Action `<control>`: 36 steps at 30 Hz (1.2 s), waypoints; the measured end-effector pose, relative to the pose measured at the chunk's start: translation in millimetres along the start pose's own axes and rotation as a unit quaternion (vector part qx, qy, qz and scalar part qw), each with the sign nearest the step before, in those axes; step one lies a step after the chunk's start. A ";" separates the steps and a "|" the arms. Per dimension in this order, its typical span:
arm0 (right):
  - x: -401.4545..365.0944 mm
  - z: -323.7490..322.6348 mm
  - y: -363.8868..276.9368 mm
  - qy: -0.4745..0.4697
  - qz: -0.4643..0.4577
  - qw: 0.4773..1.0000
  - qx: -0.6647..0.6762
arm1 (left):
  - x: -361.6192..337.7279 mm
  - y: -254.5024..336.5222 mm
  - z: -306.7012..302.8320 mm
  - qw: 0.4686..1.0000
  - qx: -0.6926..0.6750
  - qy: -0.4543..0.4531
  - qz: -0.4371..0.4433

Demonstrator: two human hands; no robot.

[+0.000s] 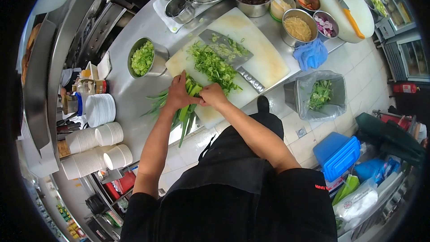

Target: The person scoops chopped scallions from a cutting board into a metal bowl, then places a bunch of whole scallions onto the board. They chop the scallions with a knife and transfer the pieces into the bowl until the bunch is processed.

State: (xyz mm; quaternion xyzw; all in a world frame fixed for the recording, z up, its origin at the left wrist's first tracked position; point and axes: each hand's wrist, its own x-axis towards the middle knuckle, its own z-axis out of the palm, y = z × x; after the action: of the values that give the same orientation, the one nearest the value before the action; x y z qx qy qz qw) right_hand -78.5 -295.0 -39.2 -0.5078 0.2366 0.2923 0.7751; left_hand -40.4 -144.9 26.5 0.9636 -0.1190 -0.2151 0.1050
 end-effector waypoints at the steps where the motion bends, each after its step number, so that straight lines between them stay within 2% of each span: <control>1: -2.5 0.9 -3.1 0.024 -0.003 0.999 -0.039 | -1.7 5.4 0.6 1.000 0.011 0.010 -0.015; 3: -3.6 2.3 -2.0 0.046 -0.007 0.996 -0.079 | -1.4 6.4 3.2 0.999 0.023 0.021 -0.031; 4: -4.3 3.8 3.1 0.110 -0.115 0.968 -0.196 | 0.8 2.8 7.9 0.999 0.025 0.029 -0.035; 5: -4.5 5.2 7.7 0.171 -0.219 0.911 -0.307 | 1.7 -0.2 11.3 0.998 0.026 0.038 -0.040; 9: -14.6 12.0 1.8 0.200 -0.249 0.878 -0.356 | 1.8 -4.5 15.9 0.997 0.015 0.068 -0.023; 11: -11.2 8.8 5.3 0.193 -0.393 0.813 -0.385 | 2.9 -4.6 16.8 0.997 0.018 0.079 -0.020; 12: -11.4 8.4 4.9 0.192 -0.393 0.812 -0.387 | 3.4 -5.4 17.4 0.996 0.016 0.080 -0.020; 14: -11.2 6.7 3.0 0.168 -0.477 0.763 -0.402 | 6.1 -7.0 17.8 0.996 0.028 0.079 -0.013; 18: -13.2 -4.7 -6.4 0.147 -0.495 0.743 -0.426 | 9.9 -11.1 11.5 0.995 0.007 0.095 -0.002; 20: -21.3 -13.1 -11.4 0.130 -0.449 0.730 -0.498 | 13.7 -14.0 7.1 0.996 -0.016 0.088 0.019; 24: -19.2 -18.2 2.5 0.132 -0.414 0.733 -0.524 | 24.2 -19.4 -6.4 0.996 -0.029 0.075 0.027; 26: -23.1 -10.4 5.0 0.139 -0.390 0.780 -0.468 | 28.1 -20.6 -9.8 0.997 -0.014 0.066 0.033; 29: -20.2 2.0 -1.8 0.155 -0.412 0.801 -0.406 | 23.0 -10.9 0.5 0.997 0.026 0.076 0.014; 32: -14.3 1.1 -3.3 0.155 -0.375 0.798 -0.445 | 16.9 -9.2 9.5 0.993 -0.006 0.122 0.001; 36: -8.9 -2.1 3.1 0.145 -0.378 0.807 -0.430 | 17.9 -11.5 3.5 0.993 -0.016 0.113 0.000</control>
State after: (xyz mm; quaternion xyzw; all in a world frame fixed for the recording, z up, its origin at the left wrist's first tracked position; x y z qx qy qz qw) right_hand -87.2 -297.8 -36.1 -0.8747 -0.0145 -0.0294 0.4836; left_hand -24.1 -139.4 13.5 0.9799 -0.1033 -0.1064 0.1333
